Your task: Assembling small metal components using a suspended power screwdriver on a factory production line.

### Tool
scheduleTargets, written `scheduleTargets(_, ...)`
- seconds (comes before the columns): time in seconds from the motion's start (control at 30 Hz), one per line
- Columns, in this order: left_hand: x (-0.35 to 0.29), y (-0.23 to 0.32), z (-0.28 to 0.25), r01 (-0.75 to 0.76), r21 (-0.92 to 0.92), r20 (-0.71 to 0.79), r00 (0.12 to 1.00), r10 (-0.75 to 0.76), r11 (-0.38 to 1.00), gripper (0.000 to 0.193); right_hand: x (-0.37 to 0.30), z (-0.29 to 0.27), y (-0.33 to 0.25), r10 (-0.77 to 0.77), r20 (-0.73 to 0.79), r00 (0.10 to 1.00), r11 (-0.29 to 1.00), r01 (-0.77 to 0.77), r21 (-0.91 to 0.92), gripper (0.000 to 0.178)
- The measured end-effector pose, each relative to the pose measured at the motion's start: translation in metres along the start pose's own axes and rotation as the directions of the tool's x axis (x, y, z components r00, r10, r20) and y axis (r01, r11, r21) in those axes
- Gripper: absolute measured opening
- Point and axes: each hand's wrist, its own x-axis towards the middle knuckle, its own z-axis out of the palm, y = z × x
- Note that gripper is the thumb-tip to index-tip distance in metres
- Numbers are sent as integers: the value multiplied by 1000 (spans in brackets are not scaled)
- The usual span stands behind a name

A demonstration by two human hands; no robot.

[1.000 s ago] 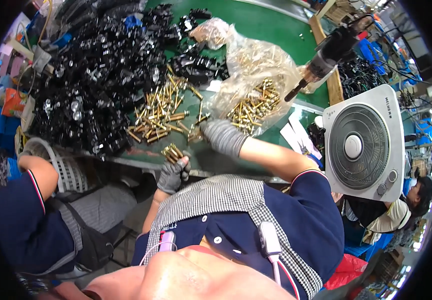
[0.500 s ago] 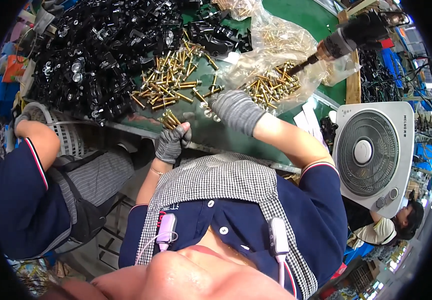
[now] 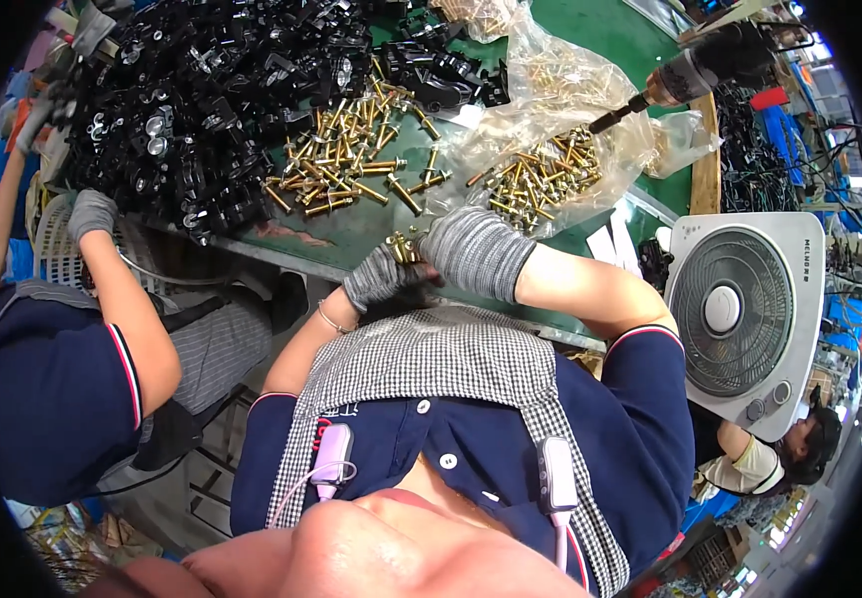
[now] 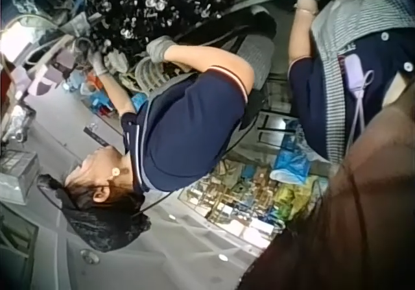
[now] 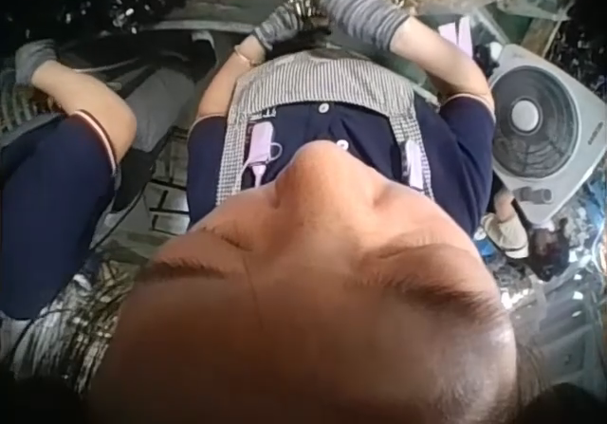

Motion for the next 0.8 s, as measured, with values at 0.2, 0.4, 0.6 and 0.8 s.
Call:
scheduleTargets(0.2,-4,8,1,295,-349,99,956,-278,890,30,7,-2,9,-69,-77,995,997,72,35,16)
scheduleTargets(0.4,-15,-3,-5,155,-362,-127,969,-213,919,26,38,-18,35,-226,-386,895,936,309,169,19)
scheduleTargets(0.6,-21,7,2,146,-668,-110,950,-291,730,28,107,2,85,377,-267,887,926,-363,100,23)
scheduleTargets(0.8,-32,-3,-2,72,-806,-176,919,-354,588,24,112,12,72,329,-298,896,943,-293,159,29)
